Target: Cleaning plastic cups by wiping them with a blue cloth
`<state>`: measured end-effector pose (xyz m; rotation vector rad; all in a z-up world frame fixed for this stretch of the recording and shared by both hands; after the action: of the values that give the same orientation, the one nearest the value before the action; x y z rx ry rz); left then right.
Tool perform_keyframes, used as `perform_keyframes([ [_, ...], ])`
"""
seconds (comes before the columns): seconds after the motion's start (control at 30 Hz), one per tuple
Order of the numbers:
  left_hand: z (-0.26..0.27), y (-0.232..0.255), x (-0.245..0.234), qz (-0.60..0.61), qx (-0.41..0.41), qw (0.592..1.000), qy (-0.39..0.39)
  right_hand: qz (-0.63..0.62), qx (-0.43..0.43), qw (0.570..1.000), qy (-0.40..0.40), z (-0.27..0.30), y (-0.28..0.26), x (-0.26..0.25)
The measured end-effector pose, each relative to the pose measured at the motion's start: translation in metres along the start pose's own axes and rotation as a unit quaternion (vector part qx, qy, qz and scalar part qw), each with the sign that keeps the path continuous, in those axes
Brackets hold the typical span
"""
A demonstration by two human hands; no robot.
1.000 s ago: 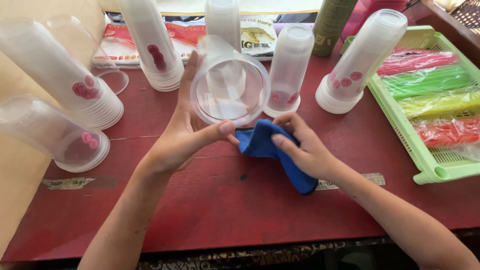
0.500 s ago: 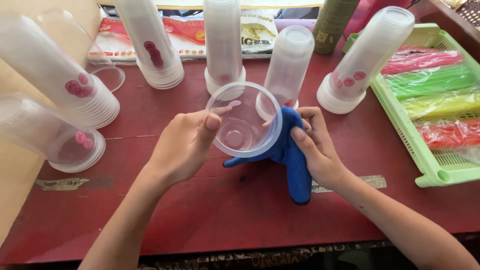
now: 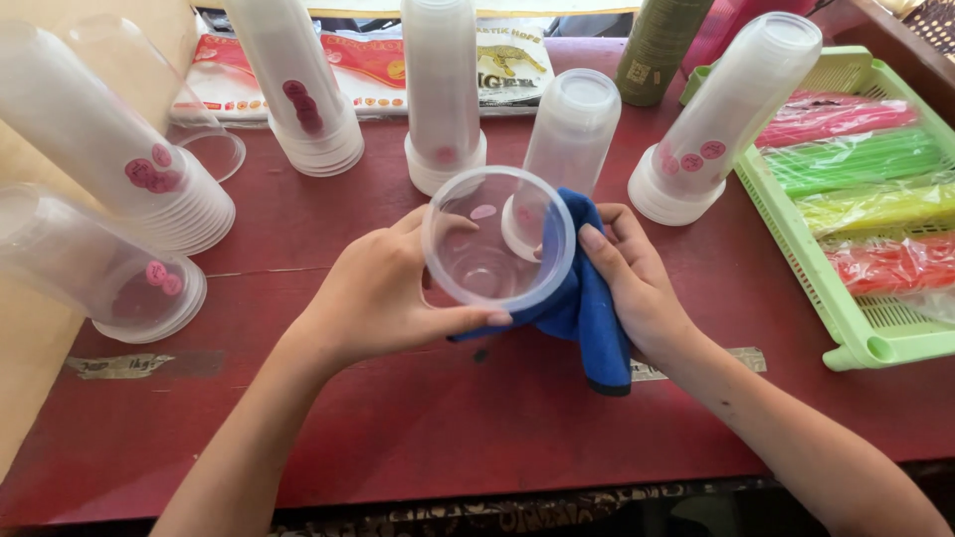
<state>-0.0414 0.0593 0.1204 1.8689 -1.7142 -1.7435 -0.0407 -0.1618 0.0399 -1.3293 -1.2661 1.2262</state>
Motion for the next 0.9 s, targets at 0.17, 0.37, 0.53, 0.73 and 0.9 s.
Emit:
perform_keyframes([
  [0.17,-0.003,-0.024,0.003,0.106,-0.082,0.991,0.021,-0.009,0.012,0.999,-0.034,-0.002,0.0,0.002],
  [0.37,-0.005,-0.067,0.026,0.281,-0.208,0.936,0.037,0.338,-0.336,0.878,0.05,0.025,-0.064,0.003],
  [0.53,-0.005,-0.08,0.044,0.378,-0.193,0.904,0.055,0.381,-0.245,0.892,0.021,0.007,-0.047,-0.002],
  [0.73,-0.008,-0.069,0.043,0.363,-0.2,0.909,0.047,0.382,-0.16,0.91,-0.032,-0.012,-0.038,0.009],
  [0.9,-0.006,-0.074,0.041,0.333,-0.214,0.916,0.061,0.387,-0.275,0.879,-0.047,-0.014,-0.036,0.01],
])
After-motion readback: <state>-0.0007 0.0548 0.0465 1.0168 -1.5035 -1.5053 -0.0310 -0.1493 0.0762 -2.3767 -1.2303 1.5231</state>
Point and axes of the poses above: each hand's wrist, its own z-axis away from the middle knuckle, its own x-axis out of the palm, y = z × x, the point moved 7 cm from there along -z, towards the middle knuckle, and after that the axes turned 13 degrees about z, right-handed, at the moved point
